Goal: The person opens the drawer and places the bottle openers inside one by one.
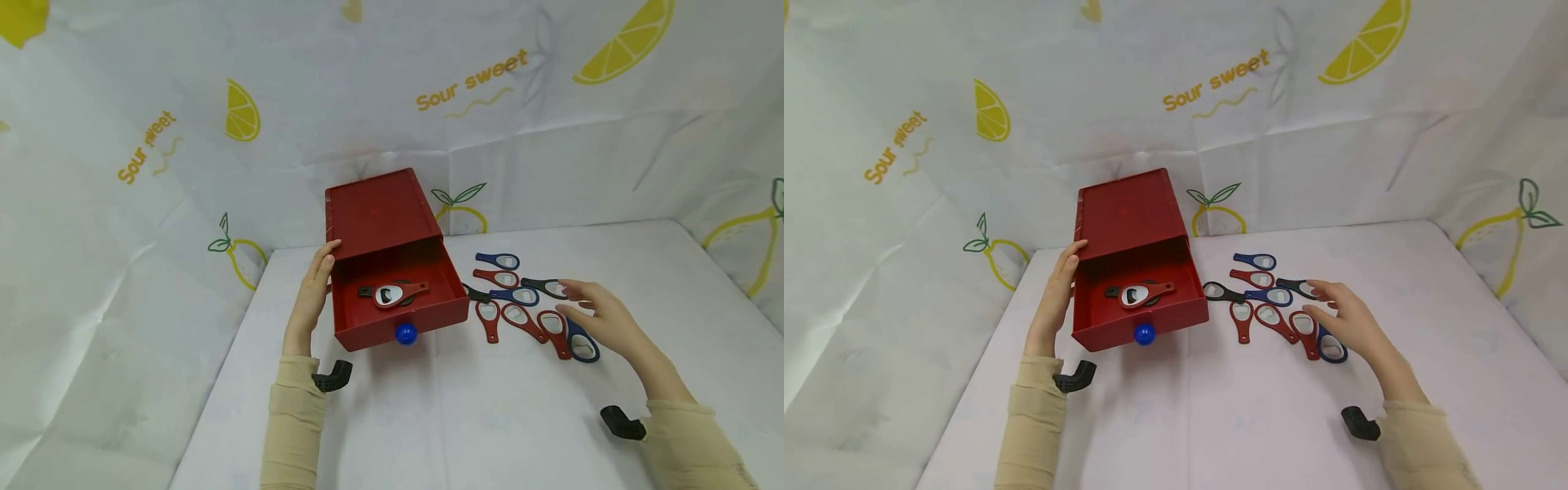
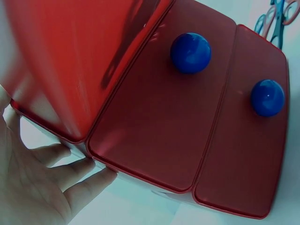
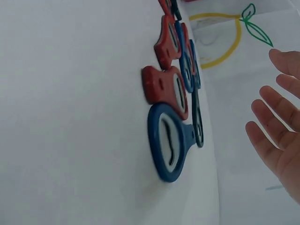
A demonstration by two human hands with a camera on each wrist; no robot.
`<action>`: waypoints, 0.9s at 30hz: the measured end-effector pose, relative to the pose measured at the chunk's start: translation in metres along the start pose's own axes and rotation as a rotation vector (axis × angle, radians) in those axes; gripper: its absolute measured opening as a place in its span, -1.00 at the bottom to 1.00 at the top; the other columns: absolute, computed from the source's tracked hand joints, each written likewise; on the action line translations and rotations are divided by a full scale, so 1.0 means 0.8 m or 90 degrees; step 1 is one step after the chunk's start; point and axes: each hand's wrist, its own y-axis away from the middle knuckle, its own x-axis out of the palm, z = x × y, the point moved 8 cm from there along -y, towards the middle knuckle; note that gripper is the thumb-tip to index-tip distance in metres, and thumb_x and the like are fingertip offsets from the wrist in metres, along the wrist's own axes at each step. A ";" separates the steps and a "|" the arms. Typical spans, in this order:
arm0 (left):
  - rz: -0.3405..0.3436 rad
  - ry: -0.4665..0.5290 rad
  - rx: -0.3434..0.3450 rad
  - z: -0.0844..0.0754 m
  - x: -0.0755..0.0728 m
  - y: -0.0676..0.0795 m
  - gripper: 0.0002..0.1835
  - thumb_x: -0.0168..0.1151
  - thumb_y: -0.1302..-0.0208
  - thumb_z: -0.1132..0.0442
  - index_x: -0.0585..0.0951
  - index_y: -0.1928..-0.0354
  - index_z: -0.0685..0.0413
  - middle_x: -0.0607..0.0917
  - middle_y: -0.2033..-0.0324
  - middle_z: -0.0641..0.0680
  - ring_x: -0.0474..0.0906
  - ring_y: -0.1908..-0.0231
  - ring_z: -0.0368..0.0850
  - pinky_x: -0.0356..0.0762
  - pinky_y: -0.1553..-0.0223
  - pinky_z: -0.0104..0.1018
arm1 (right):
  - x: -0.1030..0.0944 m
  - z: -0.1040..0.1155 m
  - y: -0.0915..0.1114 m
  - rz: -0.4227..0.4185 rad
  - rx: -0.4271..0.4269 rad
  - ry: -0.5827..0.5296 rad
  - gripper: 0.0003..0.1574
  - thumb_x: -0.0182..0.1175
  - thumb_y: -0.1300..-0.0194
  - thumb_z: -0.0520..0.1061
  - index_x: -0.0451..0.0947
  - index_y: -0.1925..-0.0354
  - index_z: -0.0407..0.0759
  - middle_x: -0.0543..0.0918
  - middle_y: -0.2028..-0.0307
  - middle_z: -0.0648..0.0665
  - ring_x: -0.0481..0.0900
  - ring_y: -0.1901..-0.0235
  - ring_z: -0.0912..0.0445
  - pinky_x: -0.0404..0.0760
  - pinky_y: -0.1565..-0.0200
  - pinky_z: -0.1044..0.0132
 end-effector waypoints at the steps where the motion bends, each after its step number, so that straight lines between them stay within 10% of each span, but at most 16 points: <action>1: 0.001 0.000 0.002 -0.001 0.001 0.000 -0.54 -0.28 -0.47 -0.03 0.18 -0.36 -0.22 0.10 -0.41 0.01 0.07 -0.37 0.03 0.17 -0.24 0.20 | 0.001 -0.004 0.004 0.002 0.005 0.003 -0.37 0.13 -0.31 -0.08 0.27 -0.22 -0.39 0.46 -0.01 -0.44 0.42 0.01 -0.29 0.40 0.02 -0.27; 13: -0.003 0.001 0.009 -0.002 -0.001 -0.001 -0.54 -0.27 -0.47 -0.02 0.17 -0.36 -0.22 0.11 -0.40 0.03 0.09 -0.35 0.05 0.17 -0.24 0.21 | 0.022 -0.045 0.029 0.132 0.078 0.067 -0.27 0.19 -0.24 0.04 0.30 -0.18 -0.43 0.35 -0.04 -0.56 0.42 0.05 -0.37 0.46 0.13 -0.25; 27: 0.001 0.005 0.005 0.002 0.001 0.000 -0.54 -0.26 -0.47 -0.02 0.17 -0.36 -0.24 0.12 -0.40 0.03 0.10 -0.35 0.04 0.19 -0.25 0.18 | 0.038 -0.057 0.054 0.150 0.075 0.140 -0.03 0.43 0.11 0.16 0.38 -0.09 -0.45 0.39 0.03 -0.61 0.33 0.05 -0.46 0.35 0.10 -0.32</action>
